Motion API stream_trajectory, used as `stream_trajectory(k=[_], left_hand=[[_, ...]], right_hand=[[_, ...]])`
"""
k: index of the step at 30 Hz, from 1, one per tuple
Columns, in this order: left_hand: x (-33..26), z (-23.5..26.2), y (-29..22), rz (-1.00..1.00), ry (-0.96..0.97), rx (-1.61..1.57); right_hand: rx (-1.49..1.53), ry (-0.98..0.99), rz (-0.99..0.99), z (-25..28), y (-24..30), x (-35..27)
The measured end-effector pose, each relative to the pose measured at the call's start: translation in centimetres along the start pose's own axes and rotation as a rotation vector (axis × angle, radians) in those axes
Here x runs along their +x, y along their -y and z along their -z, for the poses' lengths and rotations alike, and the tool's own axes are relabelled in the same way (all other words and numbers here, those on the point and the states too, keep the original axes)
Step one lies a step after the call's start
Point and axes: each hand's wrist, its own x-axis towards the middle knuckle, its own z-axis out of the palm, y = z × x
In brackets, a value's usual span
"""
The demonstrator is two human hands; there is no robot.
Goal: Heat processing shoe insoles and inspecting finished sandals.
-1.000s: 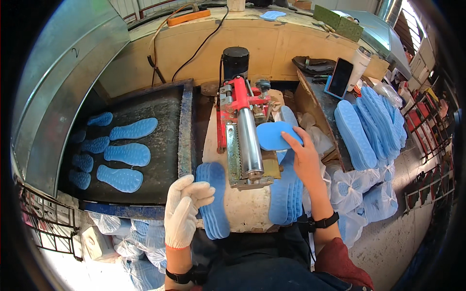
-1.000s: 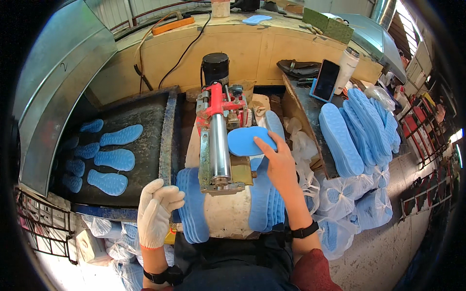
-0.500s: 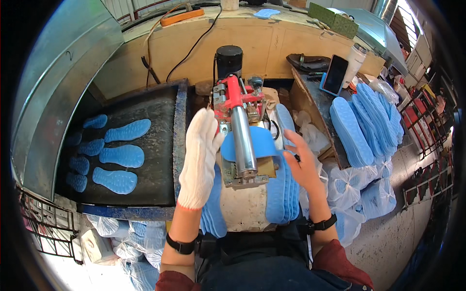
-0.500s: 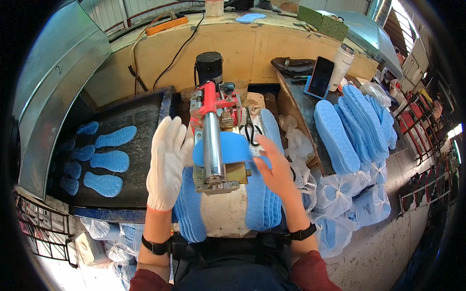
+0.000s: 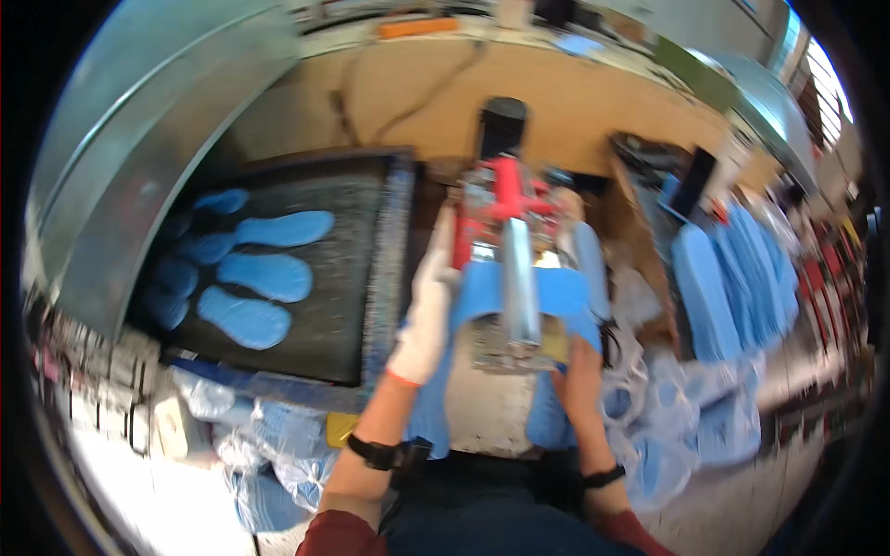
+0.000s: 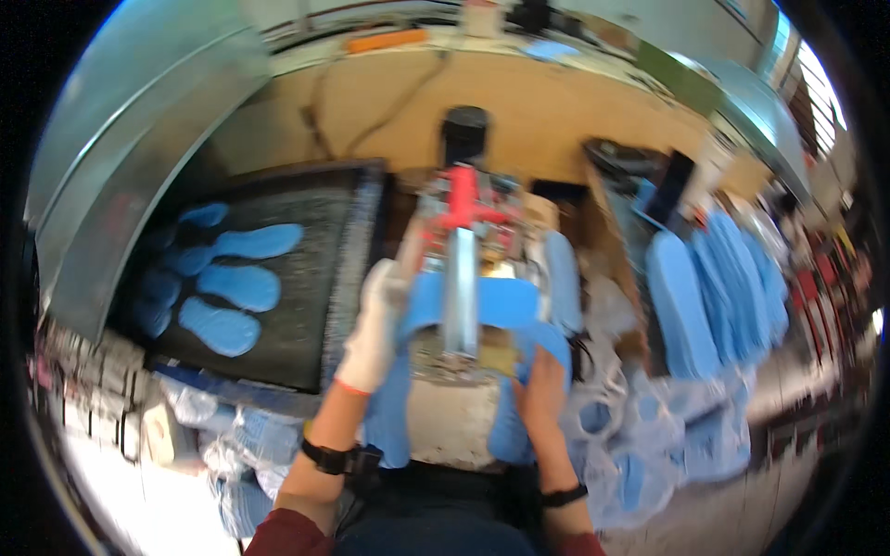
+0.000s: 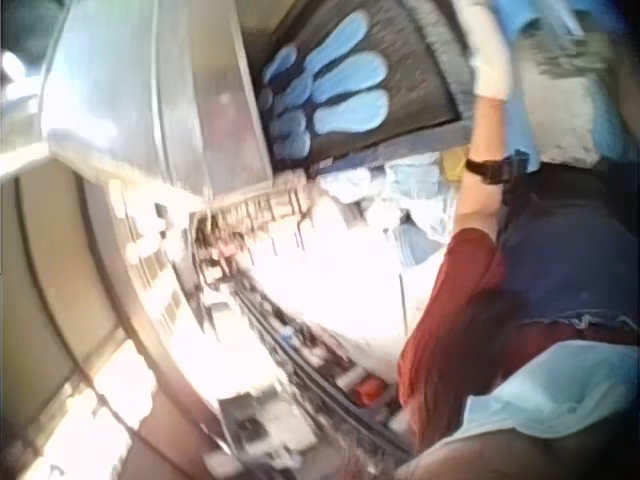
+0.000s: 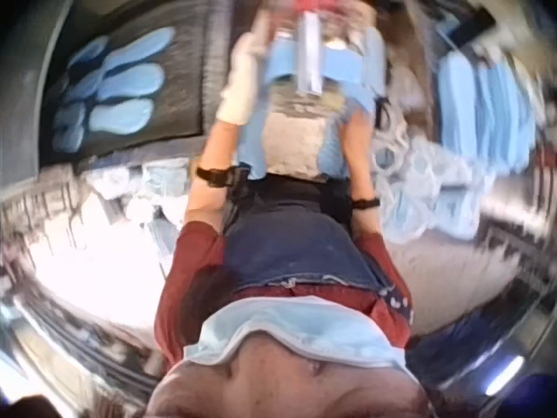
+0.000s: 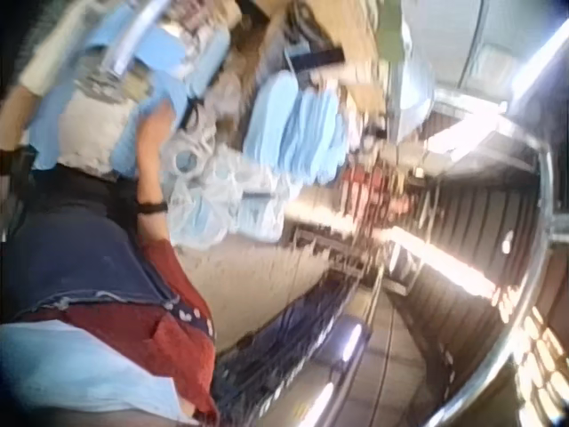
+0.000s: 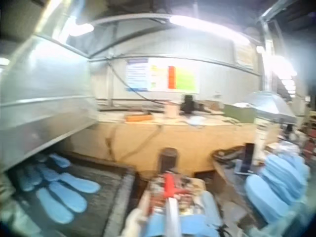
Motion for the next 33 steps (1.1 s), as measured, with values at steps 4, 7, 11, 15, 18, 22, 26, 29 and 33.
stream_trajectory(k=[4,7,11,15,18,22,26,29,33], left_hand=[[-2.0,0.5,3.7,-0.085,0.181,-0.080],[-4.1,1.1,2.6,-0.032,0.199,-0.096],[-7.2,2.7,3.9,0.160,0.155,-0.229],[-9.9,3.4,-2.1,0.594,0.085,-0.554],[-10.2,4.9,-6.3,0.547,0.075,-0.688],[-4.6,8.1,-10.0,0.057,0.082,-0.677],[8.9,16.2,-12.0,-0.063,-0.210,-0.867],[14.8,23.7,-9.6,-0.102,-0.631,0.496],[16.7,24.4,-8.9,0.098,-0.606,-1.095]], right_hand=[[-0.062,-0.027,0.029,-0.9,-2.3,-0.7],[-0.007,-0.014,0.046,-0.4,-1.6,-0.3],[0.043,-0.039,0.041,-0.3,-0.5,0.1],[0.016,-0.033,0.047,-0.8,-1.6,0.4],[-0.006,-0.026,0.071,-0.9,-2.0,0.5],[-0.075,-0.052,0.152,-1.3,-3.3,0.3],[-0.117,-0.074,0.191,-1.8,-3.6,0.1],[-0.050,0.003,0.153,-1.7,-3.2,0.1],[0.022,-0.064,0.106,-1.3,-2.1,0.1]])
